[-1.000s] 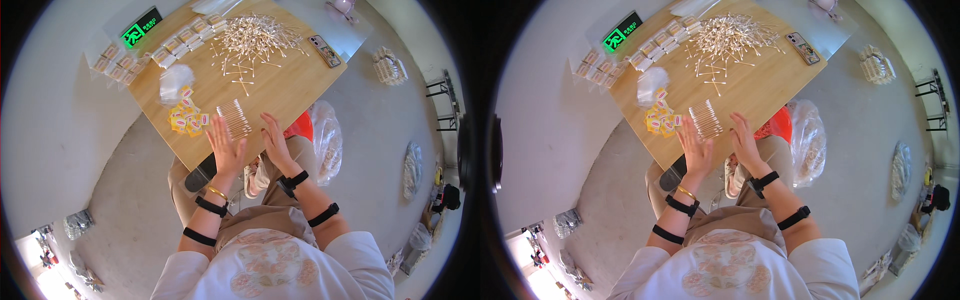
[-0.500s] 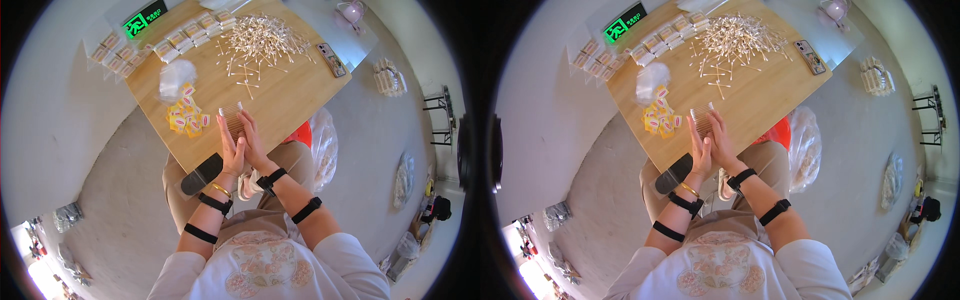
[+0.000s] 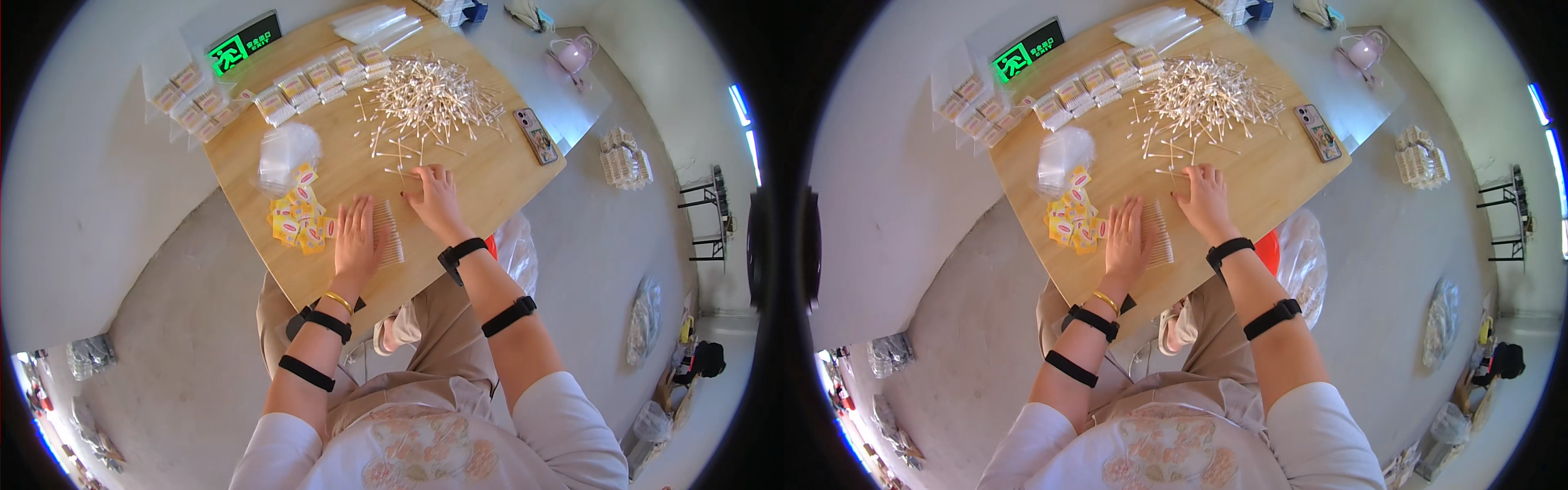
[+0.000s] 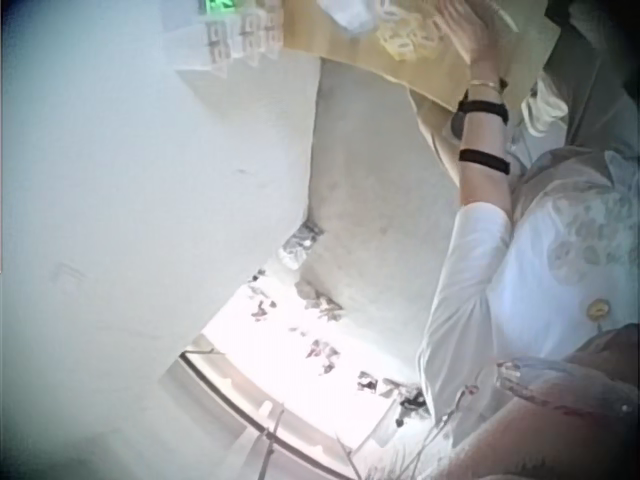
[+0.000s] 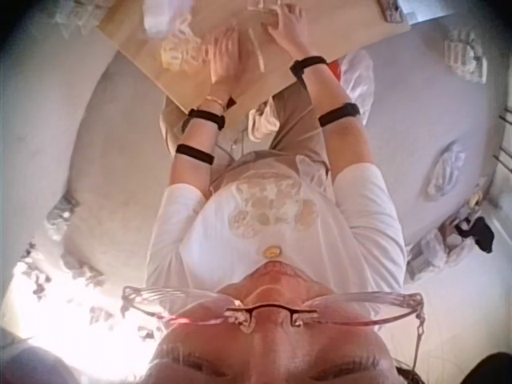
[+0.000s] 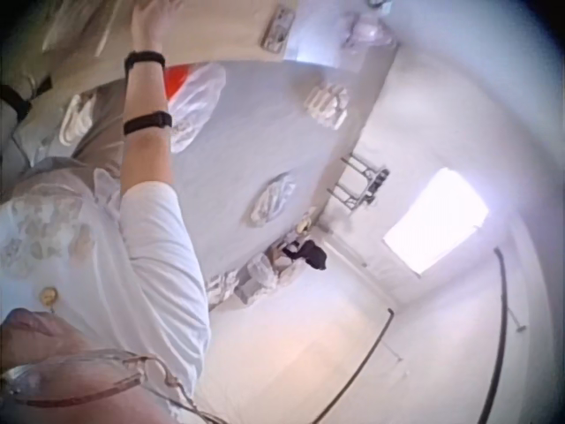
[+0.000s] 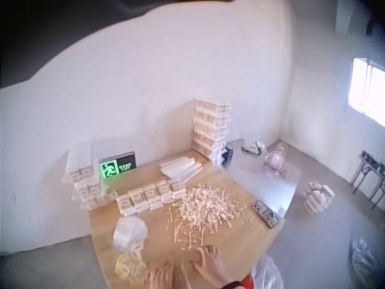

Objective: Organizing and bundling cotton swabs on a workbench within a manufacturing facility.

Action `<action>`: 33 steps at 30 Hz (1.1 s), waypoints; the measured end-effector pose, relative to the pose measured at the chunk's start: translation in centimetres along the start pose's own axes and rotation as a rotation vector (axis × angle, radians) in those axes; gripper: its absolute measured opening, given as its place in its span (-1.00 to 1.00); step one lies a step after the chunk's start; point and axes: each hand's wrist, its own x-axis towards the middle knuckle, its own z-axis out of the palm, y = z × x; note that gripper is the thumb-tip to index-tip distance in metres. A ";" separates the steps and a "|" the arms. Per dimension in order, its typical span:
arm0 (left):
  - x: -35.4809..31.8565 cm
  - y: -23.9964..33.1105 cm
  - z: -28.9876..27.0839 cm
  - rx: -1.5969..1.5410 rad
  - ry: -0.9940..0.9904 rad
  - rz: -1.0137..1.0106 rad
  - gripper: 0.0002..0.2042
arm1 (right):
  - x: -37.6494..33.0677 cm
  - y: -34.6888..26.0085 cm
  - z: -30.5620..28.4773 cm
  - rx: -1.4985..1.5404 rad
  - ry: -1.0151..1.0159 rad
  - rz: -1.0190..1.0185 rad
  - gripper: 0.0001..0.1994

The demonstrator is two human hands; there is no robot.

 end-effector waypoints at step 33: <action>0.4 0.7 0.0 0.160 -0.137 -0.015 -0.29 | 7.3 -2.2 2.2 -0.023 -0.285 -0.231 -0.77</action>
